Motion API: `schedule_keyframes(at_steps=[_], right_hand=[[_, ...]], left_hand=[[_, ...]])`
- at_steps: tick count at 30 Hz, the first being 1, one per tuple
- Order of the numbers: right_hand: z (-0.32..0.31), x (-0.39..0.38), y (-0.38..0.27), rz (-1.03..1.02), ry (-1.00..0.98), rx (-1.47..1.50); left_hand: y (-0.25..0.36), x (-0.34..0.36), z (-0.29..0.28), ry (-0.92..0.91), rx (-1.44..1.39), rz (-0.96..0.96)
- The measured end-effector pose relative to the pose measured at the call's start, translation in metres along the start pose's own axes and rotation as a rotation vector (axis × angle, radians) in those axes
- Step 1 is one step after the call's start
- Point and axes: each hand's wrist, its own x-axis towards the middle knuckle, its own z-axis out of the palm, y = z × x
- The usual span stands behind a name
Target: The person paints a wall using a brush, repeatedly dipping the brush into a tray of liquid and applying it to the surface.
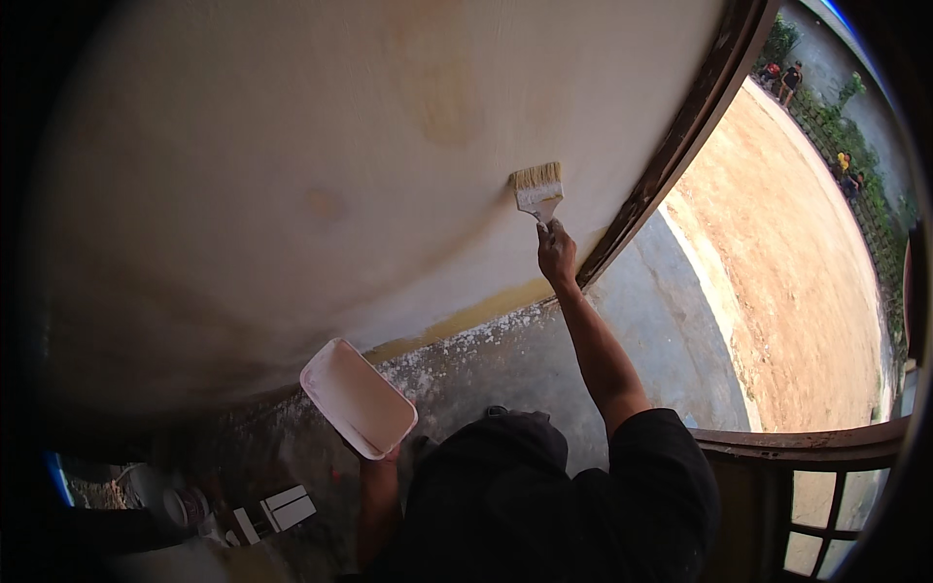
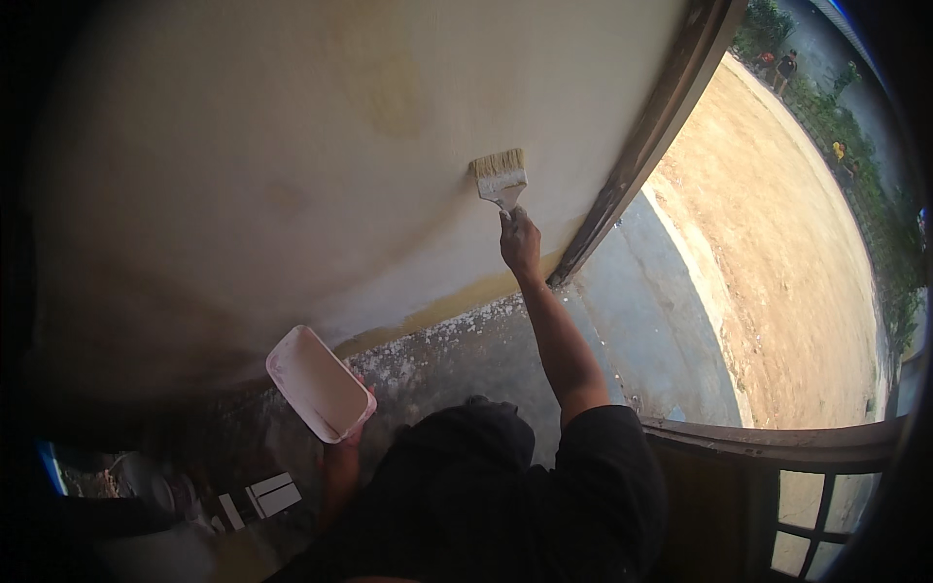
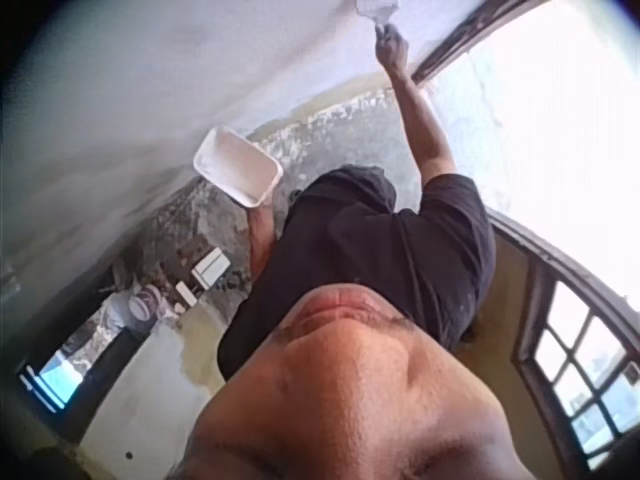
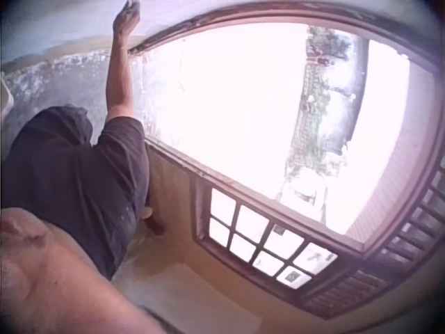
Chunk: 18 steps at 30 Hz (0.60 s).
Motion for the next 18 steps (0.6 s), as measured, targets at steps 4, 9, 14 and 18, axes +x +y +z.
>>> schedule_keyframes(at_steps=[4, 9, 14, 18], right_hand=[[0.014, -0.051, 0.080, 0.187, -0.122, -0.243], [-0.003, -0.032, 0.084, 0.135, -0.298, -0.473], [-0.076, 0.055, -0.026, -0.201, -0.444, -0.735], [-0.135, 0.102, -0.150, -0.402, -0.385, -0.795]], left_hand=[[-0.005, -0.008, 0.002, 0.029, -0.015, -0.020], [-0.006, -0.019, 0.001, 0.043, -0.034, -0.015], [-0.013, -0.019, 0.004, 0.032, -0.048, -0.013], [-0.021, -0.024, 0.005, 0.061, -0.070, -0.030]])
